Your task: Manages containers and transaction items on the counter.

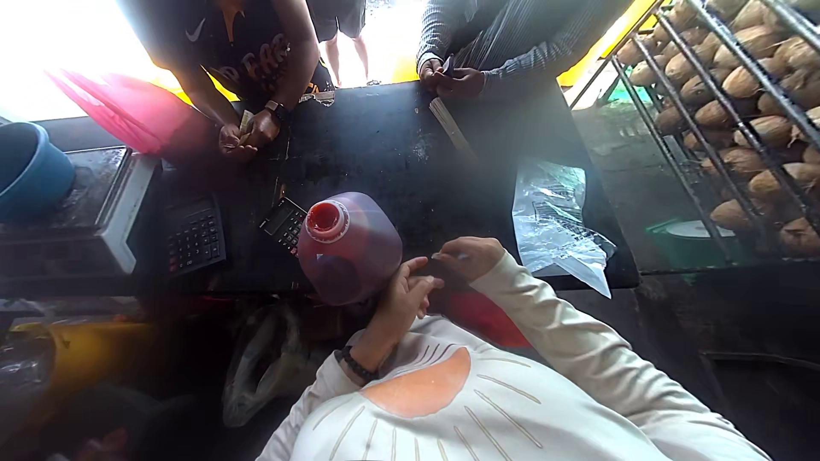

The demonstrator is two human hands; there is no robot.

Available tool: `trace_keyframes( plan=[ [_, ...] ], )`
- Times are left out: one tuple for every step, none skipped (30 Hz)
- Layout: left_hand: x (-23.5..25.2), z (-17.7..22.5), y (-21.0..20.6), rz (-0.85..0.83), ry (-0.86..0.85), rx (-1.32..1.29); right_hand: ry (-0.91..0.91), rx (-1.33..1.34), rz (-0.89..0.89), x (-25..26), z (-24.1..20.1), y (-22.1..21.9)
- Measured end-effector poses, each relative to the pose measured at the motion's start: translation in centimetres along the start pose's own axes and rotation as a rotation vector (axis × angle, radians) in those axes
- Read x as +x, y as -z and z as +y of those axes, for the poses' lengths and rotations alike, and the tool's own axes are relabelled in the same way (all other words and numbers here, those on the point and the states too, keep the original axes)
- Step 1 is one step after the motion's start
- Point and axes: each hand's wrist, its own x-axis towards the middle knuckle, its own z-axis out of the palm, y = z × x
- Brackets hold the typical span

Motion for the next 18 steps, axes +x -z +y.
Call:
trace_keyframes(
  plan=[
    [-0.8, 0.2, 0.6, -0.042, -0.063, 0.132, -0.078, -0.021, -0.059, 0.8, 0.9, -0.6],
    [-1.9, 0.6, 1.3, -0.068, -0.136, 0.265, -0.148, -0.045, -0.132, 1.7, 1.8, -1.3],
    [-3.1, 1.1, 2.0, -0.06, -0.232, 0.369, -0.209, -0.072, -0.211, 2.5, 2.4, -2.0],
    [-4.3, 1.5, 2.8, -0.028, -0.358, 0.433, -0.255, -0.105, -0.282, 3.4, 2.8, -2.6],
    [-5.5, 1.9, 3.8, 0.034, -0.499, 0.479, -0.285, -0.137, -0.341, 4.1, 3.0, -3.2],
    [-6.5, 2.2, 4.9, 0.13, -0.65, 0.517, -0.296, -0.169, -0.382, 4.6, 3.2, -3.7],
    [-7.4, 2.4, 5.9, 0.252, -0.788, 0.551, -0.29, -0.196, -0.405, 4.9, 3.4, -4.0],
    [-8.2, 2.6, 6.9, 0.395, -0.902, 0.579, -0.27, -0.219, -0.401, 5.0, 3.6, -4.2],
    [-8.8, 2.7, 7.8, 0.533, -0.986, 0.589, -0.245, -0.235, -0.382, 5.0, 3.8, -4.2],
    [-9.2, 2.8, 8.6, 0.656, -1.03, 0.592, -0.213, -0.245, -0.341, 4.8, 4.1, -4.2],
    [-9.3, 2.7, 9.2, 0.762, -1.039, 0.589, -0.175, -0.257, -0.279, 4.5, 4.5, -4.2],
    [-9.1, 2.4, 9.8, 0.843, -1.009, 0.591, -0.135, -0.275, -0.206, 4.1, 5.0, -4.3],
    [-8.6, 1.9, 10.2, 0.891, -0.95, 0.599, -0.114, -0.307, -0.152, 3.8, 5.4, -4.4],
    [-8.0, 1.2, 10.3, 0.907, -0.883, 0.602, -0.105, -0.353, -0.114, 3.5, 5.6, -4.4],
    [-7.2, 0.6, 10.3, 0.899, -0.831, 0.589, -0.111, -0.412, -0.098, 3.2, 5.8, -4.5],
    [-6.5, 0.1, 10.0, 0.883, -0.798, 0.563, -0.122, -0.465, -0.094, 3.0, 5.9, -4.8],
    [-5.8, -0.4, 9.5, 0.88, -0.787, 0.536, -0.112, -0.507, -0.068, 2.7, 6.3, -5.2],
    [-5.1, -0.7, 9.2, 0.898, -0.805, 0.512, -0.088, -0.534, -0.027, 2.4, 6.6, -5.8]
  ],
)
